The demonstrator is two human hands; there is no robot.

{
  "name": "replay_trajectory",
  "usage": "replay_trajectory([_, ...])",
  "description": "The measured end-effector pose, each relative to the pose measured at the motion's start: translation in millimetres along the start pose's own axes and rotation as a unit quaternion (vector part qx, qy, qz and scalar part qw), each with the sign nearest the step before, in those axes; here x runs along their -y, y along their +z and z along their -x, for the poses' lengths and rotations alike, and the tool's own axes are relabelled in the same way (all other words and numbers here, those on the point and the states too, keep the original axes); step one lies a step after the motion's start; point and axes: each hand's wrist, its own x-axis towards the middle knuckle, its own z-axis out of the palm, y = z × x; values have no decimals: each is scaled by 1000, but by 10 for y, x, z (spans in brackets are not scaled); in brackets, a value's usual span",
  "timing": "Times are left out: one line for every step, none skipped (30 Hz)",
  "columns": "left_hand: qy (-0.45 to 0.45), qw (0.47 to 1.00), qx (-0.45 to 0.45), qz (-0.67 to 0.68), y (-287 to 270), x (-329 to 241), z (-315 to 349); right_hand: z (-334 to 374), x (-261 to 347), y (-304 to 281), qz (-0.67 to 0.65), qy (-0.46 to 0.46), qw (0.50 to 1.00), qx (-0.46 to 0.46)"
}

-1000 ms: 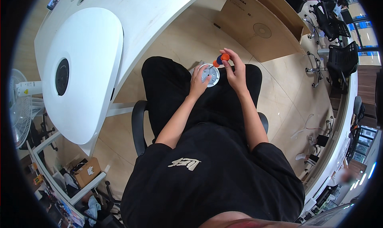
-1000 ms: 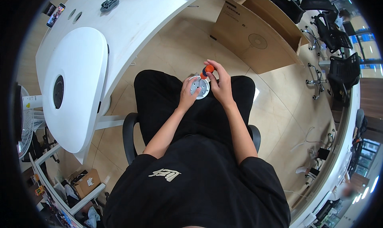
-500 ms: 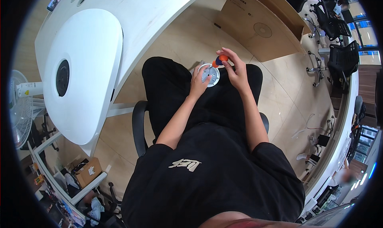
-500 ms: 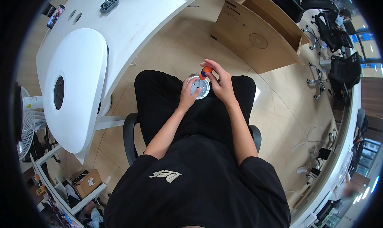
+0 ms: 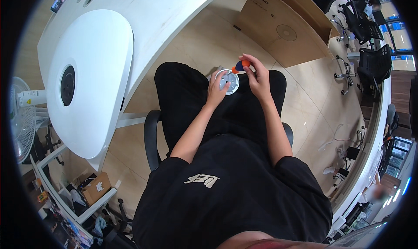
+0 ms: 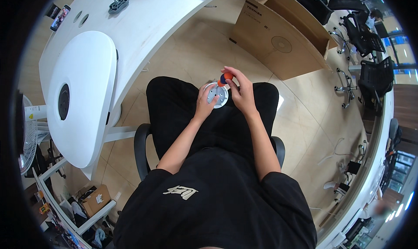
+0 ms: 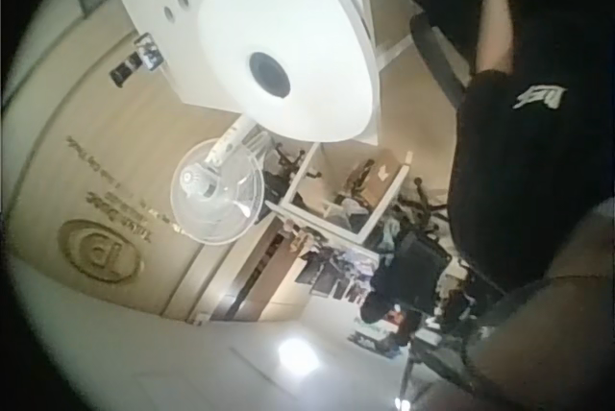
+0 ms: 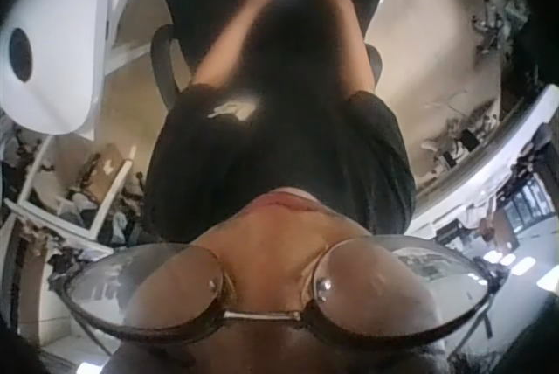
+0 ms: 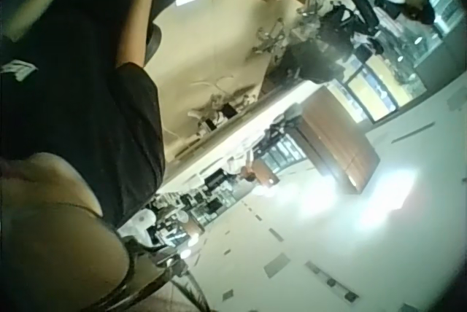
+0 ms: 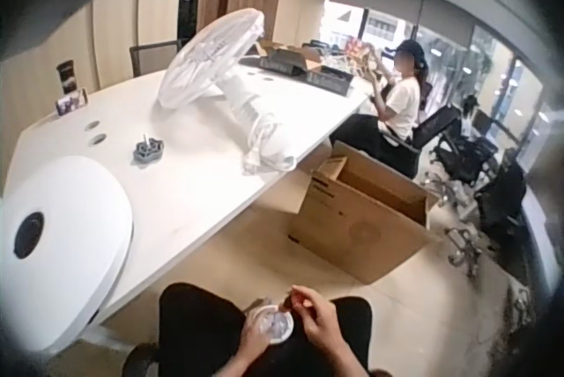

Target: Assembling a white stand fan by attaching the base plate and pole components.

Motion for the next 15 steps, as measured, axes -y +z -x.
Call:
replay_trajectory([-11,1000,12,-5,4,2,-1,-7,10,-23,-16,14,999,36])
replay_trajectory([-2,1000,-1,-2,8,4,-2,-14,17,-32,-33,28,997,66])
replay_trajectory([0,1000,1,-6,10,6,-1,-16,23,-22,-33,26,996,73])
replay_trajectory([-9,1000,15,-13,11,8,1,-10,27,5,-4,-6,999,50])
replay_trajectory([2,1000,3,-10,13,10,3,-4,25,28,25,-38,999,28])
replay_trajectory([7,1000,-2,-8,15,12,5,9,21,43,24,-39,999,28])
replay_trajectory([5,1000,4,-9,15,14,7,31,19,66,43,-21,999,11])
replay_trajectory([11,1000,-7,-8,14,15,8,47,15,87,59,0,998,-15])
replay_trajectory([12,1000,-7,-6,14,14,11,55,10,112,26,36,999,-20])
replay_trajectory([2,1000,8,-6,11,12,13,55,5,108,24,36,999,-20])
replay_trajectory([13,1000,-5,-4,7,11,11,44,0,90,15,27,1000,1])
replay_trajectory([13,1000,-5,-3,4,8,8,31,0,66,8,29,999,14])
replay_trajectory([0,1000,8,-2,4,3,7,27,9,43,8,19,1000,20])
replay_trajectory([14,1000,-3,1,3,-2,4,17,20,19,-43,48,997,53])
replay_trajectory([2,1000,2,-3,2,-8,7,3,29,3,-89,77,990,83])
